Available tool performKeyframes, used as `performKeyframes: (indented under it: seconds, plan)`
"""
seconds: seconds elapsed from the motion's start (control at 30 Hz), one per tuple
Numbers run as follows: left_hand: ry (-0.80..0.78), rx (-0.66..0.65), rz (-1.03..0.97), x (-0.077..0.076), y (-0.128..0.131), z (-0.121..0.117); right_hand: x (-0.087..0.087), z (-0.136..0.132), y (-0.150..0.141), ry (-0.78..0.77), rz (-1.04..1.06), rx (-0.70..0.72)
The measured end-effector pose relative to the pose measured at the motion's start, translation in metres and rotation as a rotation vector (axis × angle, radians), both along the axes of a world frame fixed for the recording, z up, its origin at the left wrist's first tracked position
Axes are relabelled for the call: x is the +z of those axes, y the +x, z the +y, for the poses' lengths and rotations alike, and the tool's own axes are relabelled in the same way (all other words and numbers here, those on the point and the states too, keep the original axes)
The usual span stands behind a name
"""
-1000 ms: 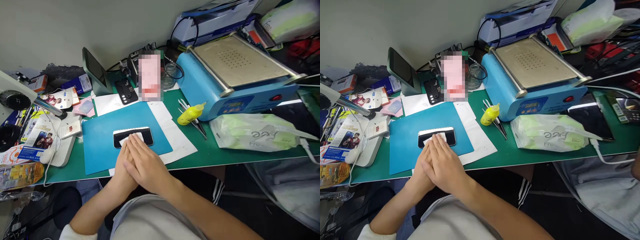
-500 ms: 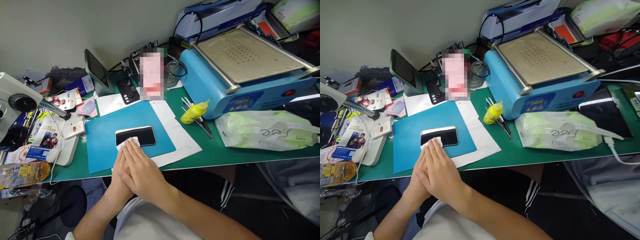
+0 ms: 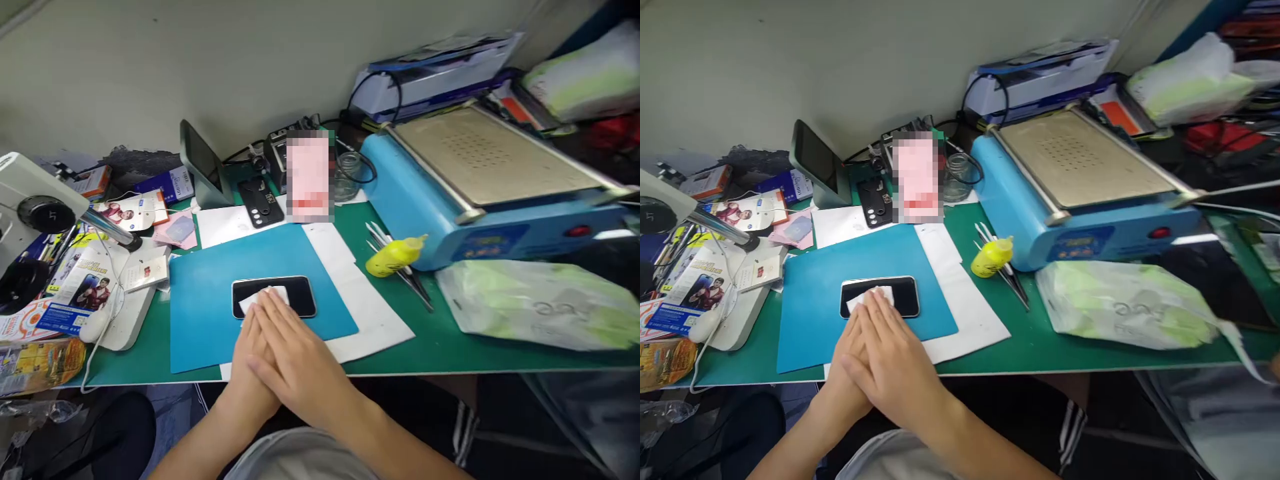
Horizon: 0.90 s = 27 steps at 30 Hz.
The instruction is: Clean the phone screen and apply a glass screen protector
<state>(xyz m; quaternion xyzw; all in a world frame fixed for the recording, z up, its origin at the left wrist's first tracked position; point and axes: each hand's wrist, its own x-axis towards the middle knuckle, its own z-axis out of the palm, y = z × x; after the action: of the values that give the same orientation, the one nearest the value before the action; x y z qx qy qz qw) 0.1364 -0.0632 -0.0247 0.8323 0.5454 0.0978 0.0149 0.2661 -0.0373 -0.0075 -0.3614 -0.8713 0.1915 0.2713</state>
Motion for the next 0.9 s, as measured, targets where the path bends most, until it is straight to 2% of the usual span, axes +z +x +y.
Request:
performKeyframes:
  seconds: [0.07,0.17,0.23,0.33,0.43,0.53,0.73,0.9]
  plan:
    - [-0.064,-0.074,-0.048,0.009,0.002,0.011,-0.003,0.007,0.017,0.001,0.052,-0.001]
    - [-0.09,-0.074,-0.11,0.026,-0.001,0.025,-0.011,0.022,0.039,0.032,0.174,-0.119]
    - [-0.047,-0.057,-0.155,0.033,-0.007,0.029,-0.017,0.032,0.046,0.066,0.193,-0.226]
    - [0.067,-0.003,-0.25,0.034,-0.019,0.028,-0.026,0.042,0.044,0.093,0.135,-0.313]
    - [0.147,0.083,-0.315,0.03,-0.032,0.028,-0.033,0.046,0.037,0.088,0.066,-0.298]
    - [0.146,0.115,-0.292,0.027,-0.039,0.032,-0.032,0.047,0.032,0.07,0.061,-0.265]
    - [0.057,0.005,-0.228,0.03,-0.037,0.042,-0.014,0.044,0.027,0.103,0.236,-0.171]
    - [0.031,-0.071,-0.384,0.035,-0.03,0.035,-0.001,0.031,0.024,0.051,0.392,-0.125]
